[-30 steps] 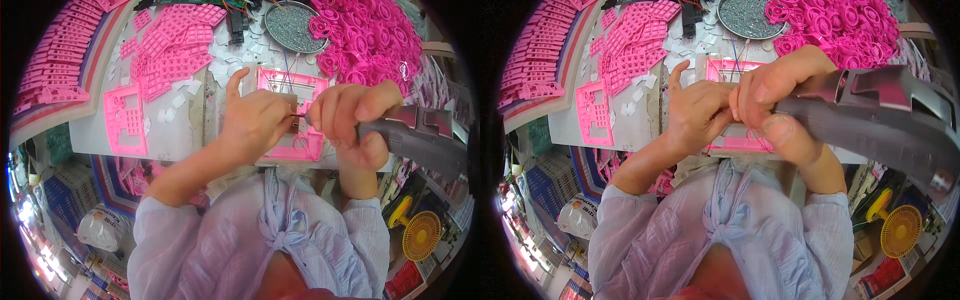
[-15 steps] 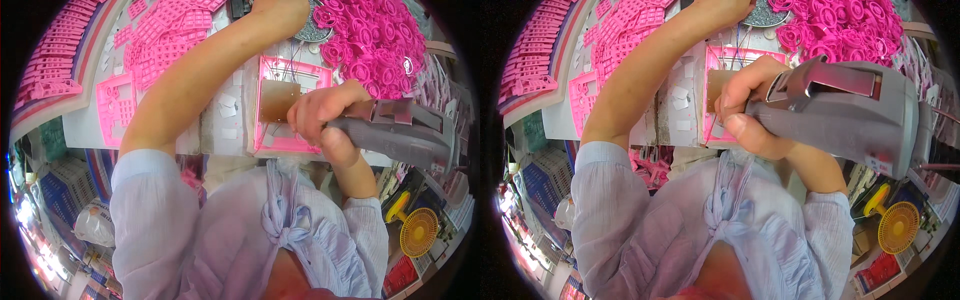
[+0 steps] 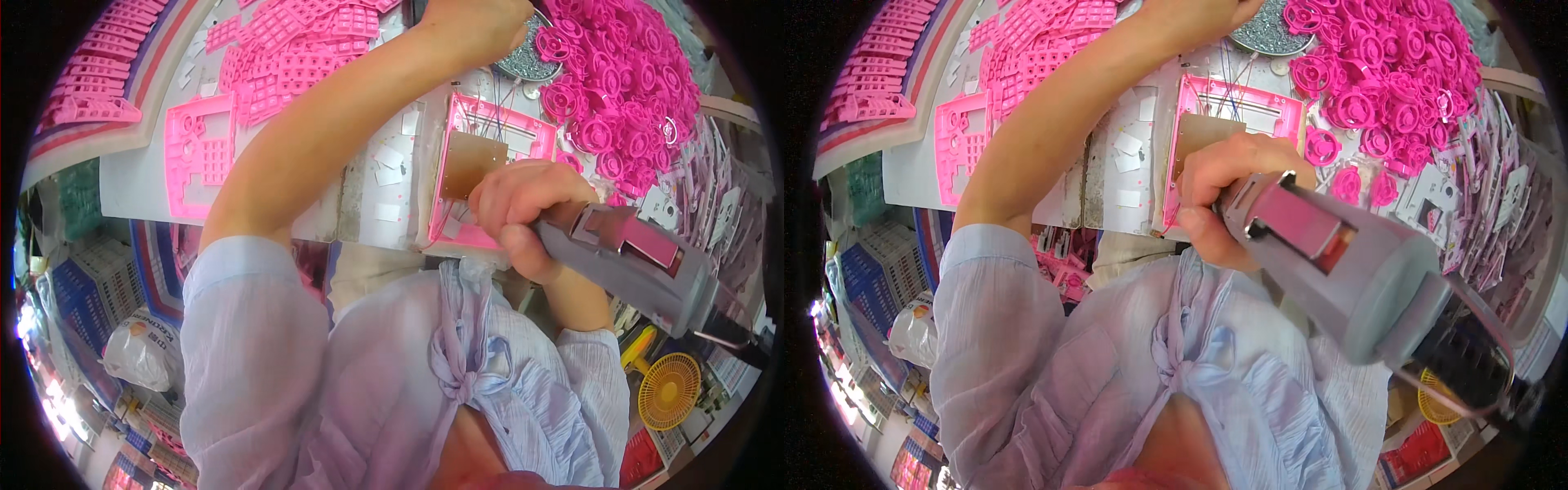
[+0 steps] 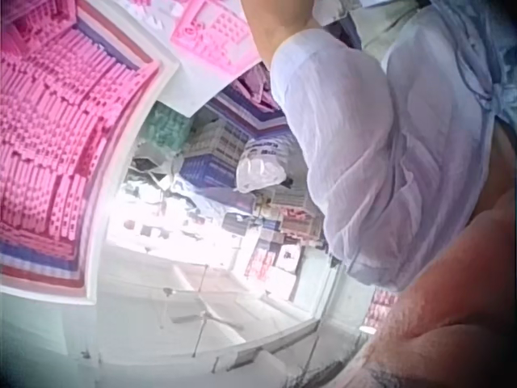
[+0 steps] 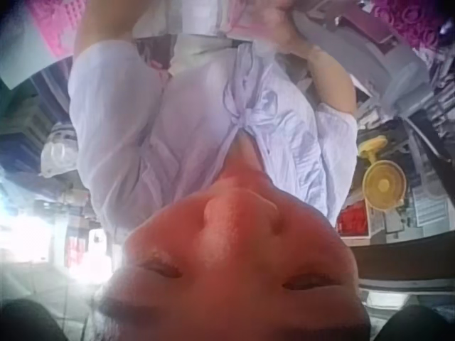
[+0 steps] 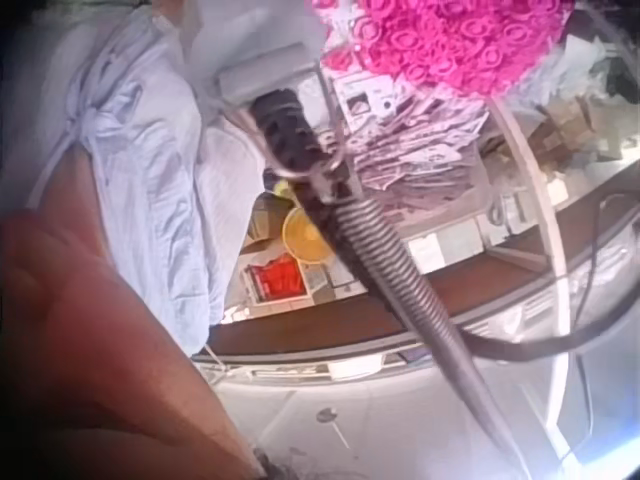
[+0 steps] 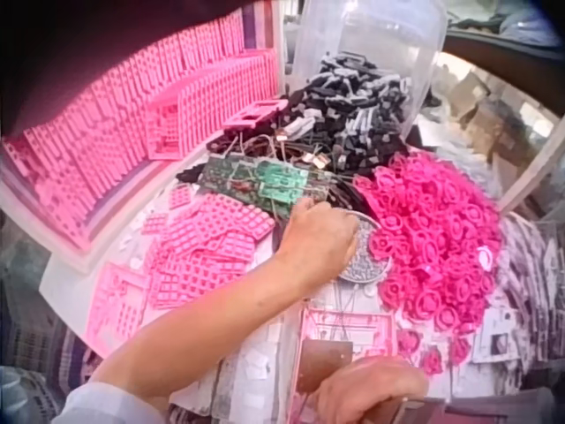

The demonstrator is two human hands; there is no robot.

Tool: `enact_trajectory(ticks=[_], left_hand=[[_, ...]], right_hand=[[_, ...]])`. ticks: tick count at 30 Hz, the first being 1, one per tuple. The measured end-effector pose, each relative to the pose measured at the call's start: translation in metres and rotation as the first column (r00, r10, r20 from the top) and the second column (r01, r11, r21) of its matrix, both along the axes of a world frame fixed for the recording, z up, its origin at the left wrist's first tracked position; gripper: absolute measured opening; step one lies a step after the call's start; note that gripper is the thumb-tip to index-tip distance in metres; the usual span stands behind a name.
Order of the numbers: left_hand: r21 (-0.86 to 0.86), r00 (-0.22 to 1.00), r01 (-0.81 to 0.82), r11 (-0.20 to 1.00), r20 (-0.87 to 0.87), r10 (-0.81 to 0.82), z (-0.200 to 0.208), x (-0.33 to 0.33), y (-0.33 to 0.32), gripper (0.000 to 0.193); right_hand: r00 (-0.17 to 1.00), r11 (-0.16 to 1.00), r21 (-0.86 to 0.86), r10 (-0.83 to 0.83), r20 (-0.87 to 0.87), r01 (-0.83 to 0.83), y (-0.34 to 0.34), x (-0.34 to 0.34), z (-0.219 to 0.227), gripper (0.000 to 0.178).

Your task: Assembling electronic components and plastic housing into a toy piggy bank.

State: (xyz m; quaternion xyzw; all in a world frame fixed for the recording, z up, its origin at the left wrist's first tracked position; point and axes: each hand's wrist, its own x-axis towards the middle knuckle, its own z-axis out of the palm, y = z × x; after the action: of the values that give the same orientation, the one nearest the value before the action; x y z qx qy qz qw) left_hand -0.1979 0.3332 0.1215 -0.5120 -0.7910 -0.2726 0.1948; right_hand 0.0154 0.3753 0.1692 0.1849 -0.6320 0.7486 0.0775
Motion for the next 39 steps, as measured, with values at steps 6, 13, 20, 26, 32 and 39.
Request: enact_trajectory(ticks=[6,13,20,26,32,39], left_hand=[[-0.054,0.970,0.223,0.973,0.113,-0.215,0.021,0.074,-0.113,0.012],[0.193,0.841,0.170,0.966,0.483,-0.244,-0.004,0.136,-0.138,0.018],[0.170,0.882,0.107,0.980,0.438,-0.172,-0.008,0.138,-0.142,0.015],[0.160,0.907,-0.065,0.985,0.421,-0.008,0.007,0.138,-0.145,0.027],[-0.210,0.848,-0.009,0.978,0.516,0.119,0.003,0.183,-0.189,0.028],[-0.117,0.781,0.090,0.989,0.625,0.003,0.006,0.182,-0.203,0.019]], right_hand=[[0.999,0.981,-0.194,-0.006,-0.052,-0.004,0.015,-0.011,0.029,0.021],[0.997,0.984,-0.177,0.013,-0.074,-0.026,0.008,-0.017,0.031,0.028],[0.998,0.993,-0.117,-0.024,-0.061,0.017,0.002,-0.016,0.031,0.029],[0.992,0.959,-0.274,-0.097,-0.076,0.072,-0.006,-0.037,0.011,0.023],[0.987,0.968,-0.228,-0.129,-0.092,0.105,-0.006,-0.048,-0.012,0.020],[0.986,0.982,0.103,-0.151,-0.066,0.157,-0.006,-0.047,-0.014,0.023]])
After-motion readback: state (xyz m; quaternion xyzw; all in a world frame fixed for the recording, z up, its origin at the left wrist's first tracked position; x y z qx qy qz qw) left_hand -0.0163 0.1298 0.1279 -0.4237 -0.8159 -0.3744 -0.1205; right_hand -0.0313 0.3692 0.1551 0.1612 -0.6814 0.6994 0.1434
